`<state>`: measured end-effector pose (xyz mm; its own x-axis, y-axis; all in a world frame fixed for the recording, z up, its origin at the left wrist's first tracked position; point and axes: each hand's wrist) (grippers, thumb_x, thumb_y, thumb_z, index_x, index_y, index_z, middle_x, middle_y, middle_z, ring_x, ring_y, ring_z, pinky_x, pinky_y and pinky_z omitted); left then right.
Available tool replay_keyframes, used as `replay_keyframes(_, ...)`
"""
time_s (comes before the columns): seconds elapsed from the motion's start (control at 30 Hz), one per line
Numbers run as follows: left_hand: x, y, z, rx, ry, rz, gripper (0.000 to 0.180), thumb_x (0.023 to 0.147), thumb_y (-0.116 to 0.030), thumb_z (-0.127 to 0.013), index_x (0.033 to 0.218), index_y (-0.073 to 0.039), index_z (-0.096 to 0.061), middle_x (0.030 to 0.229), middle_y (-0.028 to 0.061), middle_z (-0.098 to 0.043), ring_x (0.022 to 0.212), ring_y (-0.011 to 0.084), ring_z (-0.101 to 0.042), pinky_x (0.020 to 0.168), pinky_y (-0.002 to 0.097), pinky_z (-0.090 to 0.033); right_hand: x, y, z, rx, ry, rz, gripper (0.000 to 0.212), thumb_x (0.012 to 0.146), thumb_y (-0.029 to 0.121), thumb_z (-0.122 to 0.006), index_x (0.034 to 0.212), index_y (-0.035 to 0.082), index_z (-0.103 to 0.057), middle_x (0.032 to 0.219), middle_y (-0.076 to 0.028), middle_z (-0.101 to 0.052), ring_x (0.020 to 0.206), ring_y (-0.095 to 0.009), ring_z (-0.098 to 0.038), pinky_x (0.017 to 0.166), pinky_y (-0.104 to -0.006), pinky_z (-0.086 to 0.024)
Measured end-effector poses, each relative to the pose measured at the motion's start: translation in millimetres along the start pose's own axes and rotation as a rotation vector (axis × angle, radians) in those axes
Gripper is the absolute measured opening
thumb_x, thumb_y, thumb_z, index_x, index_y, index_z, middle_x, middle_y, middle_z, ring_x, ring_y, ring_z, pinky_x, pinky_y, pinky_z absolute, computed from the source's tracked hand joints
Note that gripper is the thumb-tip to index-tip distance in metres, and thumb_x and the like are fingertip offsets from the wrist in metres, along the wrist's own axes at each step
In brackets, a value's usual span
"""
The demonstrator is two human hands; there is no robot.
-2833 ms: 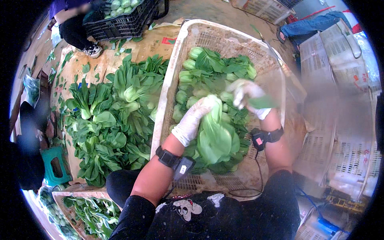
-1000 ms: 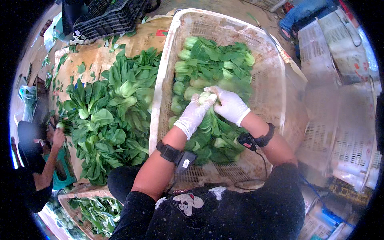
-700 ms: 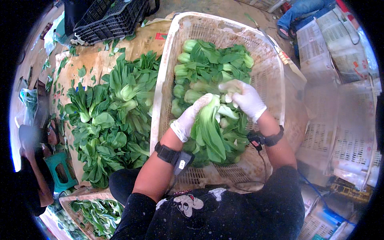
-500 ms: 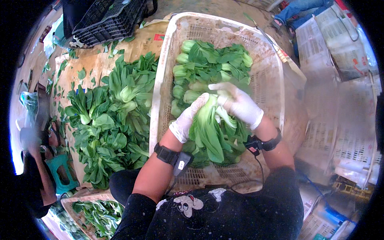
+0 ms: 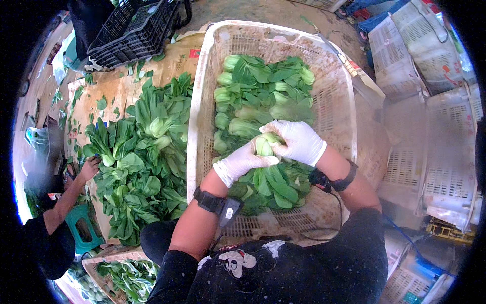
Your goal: The person trims the root ends of bok choy using a knife and neatly stacks the trimmed vegetables into a white plastic basket.
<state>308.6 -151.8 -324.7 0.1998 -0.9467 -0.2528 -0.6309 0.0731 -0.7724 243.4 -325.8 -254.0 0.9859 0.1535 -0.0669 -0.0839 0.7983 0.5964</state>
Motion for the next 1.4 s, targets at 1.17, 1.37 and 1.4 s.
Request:
replay_keyframes(1.17, 1.6, 8.5, -8.7, -0.047, 0.073, -0.163, 0.045, 0.075, -0.010, -0.070, 0.114, -0.008, -0.048, 0.094, 0.0023, -0.061, 0.089, 0.0134, -0.058, 0.085, 0.0287, -0.045, -24.0, -31.1, -48.7, 1.363, -0.554, -0.373, 0.022, 0.091, 0.026, -0.057, 0.099, 0.005, -0.055, 0.078, -0.004, -0.062, 0.050, -0.008, -0.050, 0.041, -0.0206, -0.038)
replay_keyframes(1.37, -2.6, 0.1, -12.2, -0.057, -0.290, -0.335, 0.045, 0.078, -0.008, -0.066, 0.120, -0.007, -0.049, 0.106, 0.0043, -0.062, 0.102, 0.0168, -0.056, 0.094, 0.0297, -0.039, 23.0, 5.8, 41.3, 1.293, -1.106, -0.352, 0.030, 0.095, 0.038, -0.048, 0.090, 0.012, -0.061, 0.061, 0.007, -0.049, 0.046, -0.001, -0.038, 0.041, -0.0176, -0.031)
replay_keyframes(1.4, -2.6, 14.6, 0.0, -0.148, -0.403, -0.390, 0.049, 0.076, -0.006, -0.065, 0.122, -0.006, -0.049, 0.103, 0.0036, -0.062, 0.101, 0.0168, -0.056, 0.094, 0.0297, -0.039, 45.9, 24.5, 45.8, 1.398, -1.061, -0.134, 0.029, 0.096, 0.033, -0.046, 0.093, 0.008, -0.061, 0.066, 0.003, -0.053, 0.052, -0.006, -0.046, 0.046, -0.0206, -0.038)
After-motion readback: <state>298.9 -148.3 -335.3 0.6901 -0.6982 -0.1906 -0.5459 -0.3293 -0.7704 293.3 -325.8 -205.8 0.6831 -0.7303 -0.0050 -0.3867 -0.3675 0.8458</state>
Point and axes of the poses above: each hand's wrist, its own x-axis towards the middle knuckle, its own z-axis out of the back of the hand, y = z × x
